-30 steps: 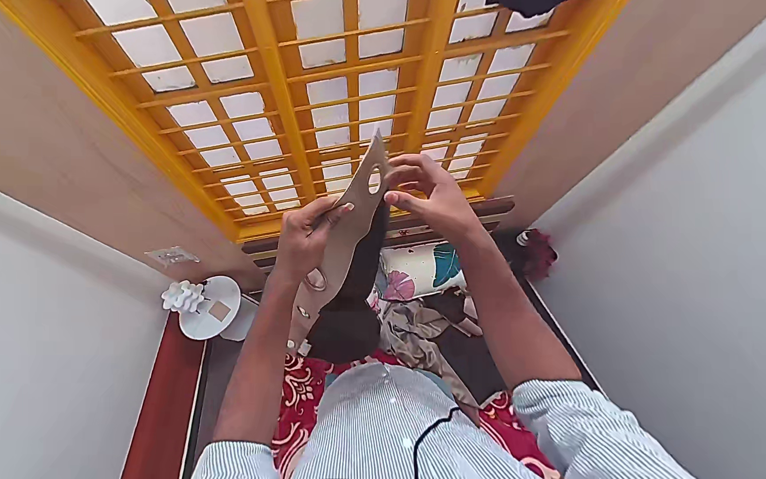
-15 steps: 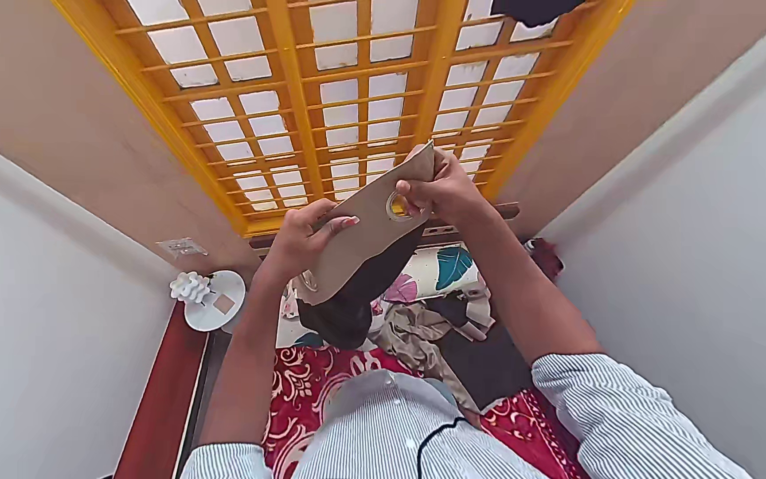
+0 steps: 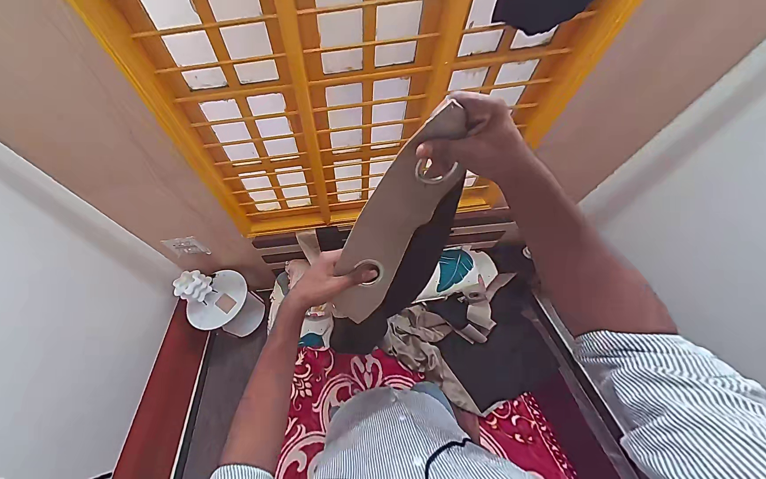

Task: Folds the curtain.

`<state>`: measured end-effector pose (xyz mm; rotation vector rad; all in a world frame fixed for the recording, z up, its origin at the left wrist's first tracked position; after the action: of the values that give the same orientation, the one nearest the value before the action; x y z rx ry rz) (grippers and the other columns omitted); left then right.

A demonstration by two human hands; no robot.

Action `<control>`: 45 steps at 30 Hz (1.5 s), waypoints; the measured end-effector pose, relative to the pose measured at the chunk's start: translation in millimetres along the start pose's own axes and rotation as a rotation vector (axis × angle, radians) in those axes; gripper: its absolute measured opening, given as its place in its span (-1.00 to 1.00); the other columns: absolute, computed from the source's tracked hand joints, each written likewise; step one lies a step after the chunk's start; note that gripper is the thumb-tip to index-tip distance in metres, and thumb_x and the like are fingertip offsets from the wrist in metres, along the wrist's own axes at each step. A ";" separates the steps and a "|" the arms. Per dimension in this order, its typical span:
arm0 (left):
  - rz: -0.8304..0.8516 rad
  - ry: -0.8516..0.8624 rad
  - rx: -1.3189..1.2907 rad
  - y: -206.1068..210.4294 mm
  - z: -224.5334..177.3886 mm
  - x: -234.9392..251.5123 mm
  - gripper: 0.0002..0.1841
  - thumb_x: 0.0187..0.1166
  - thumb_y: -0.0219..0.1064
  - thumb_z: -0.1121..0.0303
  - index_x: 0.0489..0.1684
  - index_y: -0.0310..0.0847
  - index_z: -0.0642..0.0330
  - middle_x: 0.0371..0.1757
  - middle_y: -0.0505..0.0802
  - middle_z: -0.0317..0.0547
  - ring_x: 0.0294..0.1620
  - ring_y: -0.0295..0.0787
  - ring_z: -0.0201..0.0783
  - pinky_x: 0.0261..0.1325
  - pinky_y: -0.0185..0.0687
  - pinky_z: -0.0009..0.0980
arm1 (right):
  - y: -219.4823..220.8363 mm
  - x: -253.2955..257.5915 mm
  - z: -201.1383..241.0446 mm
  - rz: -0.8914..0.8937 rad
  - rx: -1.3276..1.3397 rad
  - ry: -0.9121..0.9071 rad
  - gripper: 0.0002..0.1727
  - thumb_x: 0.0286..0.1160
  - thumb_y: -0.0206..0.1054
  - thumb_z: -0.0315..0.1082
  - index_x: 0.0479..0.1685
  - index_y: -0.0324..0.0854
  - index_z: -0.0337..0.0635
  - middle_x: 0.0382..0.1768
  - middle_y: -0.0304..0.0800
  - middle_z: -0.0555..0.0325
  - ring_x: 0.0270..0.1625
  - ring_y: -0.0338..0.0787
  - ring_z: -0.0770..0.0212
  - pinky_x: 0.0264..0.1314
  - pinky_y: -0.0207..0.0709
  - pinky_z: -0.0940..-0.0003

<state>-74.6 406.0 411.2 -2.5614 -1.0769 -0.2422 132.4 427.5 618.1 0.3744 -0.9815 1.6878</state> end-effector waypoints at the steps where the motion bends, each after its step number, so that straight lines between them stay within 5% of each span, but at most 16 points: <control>1: 0.013 -0.007 0.048 8.8 -7.7 2.4 -0.71 0.68 0.36 0.20 0.04 0.74 0.28 -0.14 0.92 -0.22 -0.08 0.88 -0.43 0.16 0.82 -0.33 | -3.0 1.3 -15.1 -0.031 -0.059 0.058 -0.71 0.28 0.62 -0.33 -0.10 0.64 -0.11 -0.41 0.82 0.45 -0.45 0.79 0.55 -0.35 0.78 0.54; 4: -0.114 -0.135 0.119 17.0 -18.0 14.0 -0.67 0.79 0.17 0.15 0.06 0.68 0.26 -0.27 0.90 -0.20 -0.21 0.86 -0.39 0.03 0.80 -0.33 | -7.5 -3.2 -58.2 -0.056 -0.352 0.211 -0.32 0.32 0.63 -0.11 0.46 0.54 -0.10 0.26 0.77 0.12 0.27 0.76 0.29 0.39 0.64 0.26; 6: -0.317 -0.242 0.061 5.3 -13.8 18.4 -0.69 0.77 0.18 0.19 0.11 0.64 0.27 -0.33 0.90 -0.16 -0.30 0.88 -0.32 -0.05 0.83 -0.28 | -4.3 -18.8 -56.8 -0.126 -0.525 0.292 -0.13 0.42 0.56 -0.02 0.71 0.31 -0.19 0.50 0.58 -0.14 0.50 0.63 -0.02 0.56 0.52 -0.01; 12: -0.811 -0.390 -0.427 -17.6 -10.9 22.3 -0.65 0.78 0.21 0.28 0.42 0.39 0.20 0.01 0.85 0.03 -0.07 0.86 -0.14 -0.01 0.81 -0.15 | 90.2 -115.2 -23.0 -0.156 -0.355 0.410 -0.16 0.25 0.65 0.06 0.47 0.47 -0.24 0.14 0.69 -0.11 0.01 0.75 0.04 0.00 0.71 0.04; 15: -0.892 -0.341 -0.613 -10.0 -31.3 30.2 -0.61 0.75 0.21 0.31 0.47 0.31 0.18 0.12 0.81 0.07 -0.02 0.84 -0.12 -0.02 0.80 -0.15 | 126.4 -144.0 -35.7 -0.167 -0.429 0.479 0.09 0.08 0.67 0.20 0.71 0.30 -0.08 0.48 0.49 -0.12 0.34 0.63 -0.07 0.28 0.62 -0.09; 18: -0.910 -0.244 -0.690 -1.4 -60.3 37.0 -0.67 0.73 0.24 0.34 0.37 0.41 0.21 0.09 0.82 0.05 -0.11 0.89 -0.11 -0.07 0.87 -0.17 | 122.4 -149.5 -51.4 -0.256 -0.492 0.506 -0.04 0.18 0.53 -0.18 0.74 0.23 -0.15 0.51 0.51 -0.20 0.40 0.66 -0.18 0.30 0.64 -0.19; 22: -0.689 -0.127 -0.373 -4.8 -90.3 35.3 -0.60 0.69 0.35 0.26 0.40 0.44 0.21 0.23 0.80 0.00 0.05 0.92 -0.09 0.14 0.89 -0.13 | 84.0 -132.6 -55.7 -0.246 -0.385 0.459 -0.75 0.55 0.25 -0.54 0.11 0.72 -0.22 -0.25 0.88 0.02 -0.24 0.88 0.14 -0.16 0.76 0.02; 27: -0.768 -0.156 0.588 -43.8 -63.5 -1.0 -0.42 0.39 0.61 0.00 0.32 0.66 0.12 0.17 0.87 -0.06 0.15 0.85 -0.16 0.22 0.80 -0.04 | 38.0 -116.9 -26.7 -0.242 -0.268 0.376 -0.79 0.55 0.22 -0.53 0.03 0.67 -0.12 -0.32 0.79 0.17 -0.37 0.77 0.34 -0.36 0.67 0.31; 30: -1.057 -0.213 0.542 -84.4 -13.5 -40.7 -0.08 0.14 0.74 -0.06 0.47 0.44 0.29 0.27 0.75 0.17 0.27 0.74 0.00 0.33 0.69 0.02 | 17.7 -97.3 -5.2 -0.202 -0.192 0.207 -0.75 0.58 0.25 -0.52 0.14 0.70 -0.18 -0.15 0.87 0.28 -0.12 0.82 0.52 0.01 0.75 0.47; 32: -1.166 -0.253 0.311 -113.9 34.2 -60.8 0.24 -0.04 0.84 0.01 0.73 0.08 0.25 0.58 0.46 0.30 0.51 0.52 0.08 0.44 0.58 0.01 | 11.9 -87.0 12.4 -0.112 -0.111 0.075 -0.73 0.57 0.23 -0.56 0.17 0.65 -0.24 -0.06 0.85 0.28 -0.01 0.80 0.54 0.14 0.74 0.51; 34: -1.069 -0.236 0.150 -124.4 55.5 -58.1 0.37 -0.01 0.81 0.10 0.89 -0.21 0.15 0.83 0.19 0.24 0.77 0.22 0.06 0.65 0.35 0.07 | 9.2 -79.0 30.4 0.014 -0.081 -0.040 -0.73 0.59 0.21 -0.56 0.18 0.64 -0.24 -0.05 0.83 0.32 0.02 0.78 0.59 0.18 0.71 0.57; 37: -0.814 -0.145 -0.041 -104.0 43.9 -32.7 -0.05 0.33 0.47 0.39 0.84 0.01 -0.01 0.51 0.66 -0.12 0.39 0.65 -0.32 0.37 0.63 -0.23 | 5.3 -75.0 41.3 0.128 -0.074 -0.119 -0.73 0.63 0.20 -0.52 0.20 0.67 -0.18 -0.04 0.83 0.36 0.03 0.76 0.60 0.19 0.69 0.60; 39: -0.464 0.107 -0.185 -82.0 35.9 -8.8 -0.34 0.72 0.16 0.25 0.83 0.03 0.04 0.47 0.74 -0.06 0.38 0.75 -0.20 0.39 0.68 -0.20 | 3.3 -75.3 37.6 0.148 -0.050 -0.112 -0.69 0.64 0.19 -0.54 0.26 0.66 -0.16 0.02 0.83 0.34 0.08 0.77 0.55 0.24 0.70 0.55; 41: -0.213 0.275 -0.244 -63.1 26.1 13.3 -0.12 0.60 0.34 0.00 0.87 -0.05 0.11 0.63 0.60 0.04 0.59 0.58 -0.01 0.57 0.55 -0.04 | -0.2 -76.0 29.8 0.138 -0.016 -0.079 -0.63 0.60 0.18 -0.57 0.31 0.64 -0.13 0.07 0.82 0.35 0.11 0.78 0.54 0.25 0.70 0.55; 43: -0.099 0.248 -0.232 -39.1 13.5 17.5 0.02 0.27 0.61 0.16 0.84 0.06 0.03 0.72 0.49 -0.05 0.71 0.41 -0.01 0.70 0.41 0.02 | -1.1 -82.7 17.2 0.141 0.044 0.006 -0.55 0.58 0.13 -0.61 0.40 0.58 -0.10 0.14 0.80 0.28 0.10 0.79 0.47 0.22 0.73 0.49; 45: -0.061 0.263 -0.248 -21.5 0.9 11.5 -0.36 0.39 0.55 0.16 0.51 0.52 0.09 0.51 0.70 0.01 0.58 0.57 0.03 0.66 0.43 0.07 | -1.2 -91.5 3.1 0.114 -0.013 0.150 -0.46 0.56 0.10 -0.59 0.52 0.48 -0.01 0.02 0.83 0.23 -0.08 0.81 0.43 0.01 0.77 0.45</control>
<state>-82.0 427.9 419.1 -2.6126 -1.0826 -0.7487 165.3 366.2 558.6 0.1834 -0.9168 1.7835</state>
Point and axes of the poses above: each hand's wrist, its own x-axis towards the middle knuckle, its own y-axis out of the palm, z = x × y, the point moved 9 cm from there along x, towards the middle knuckle
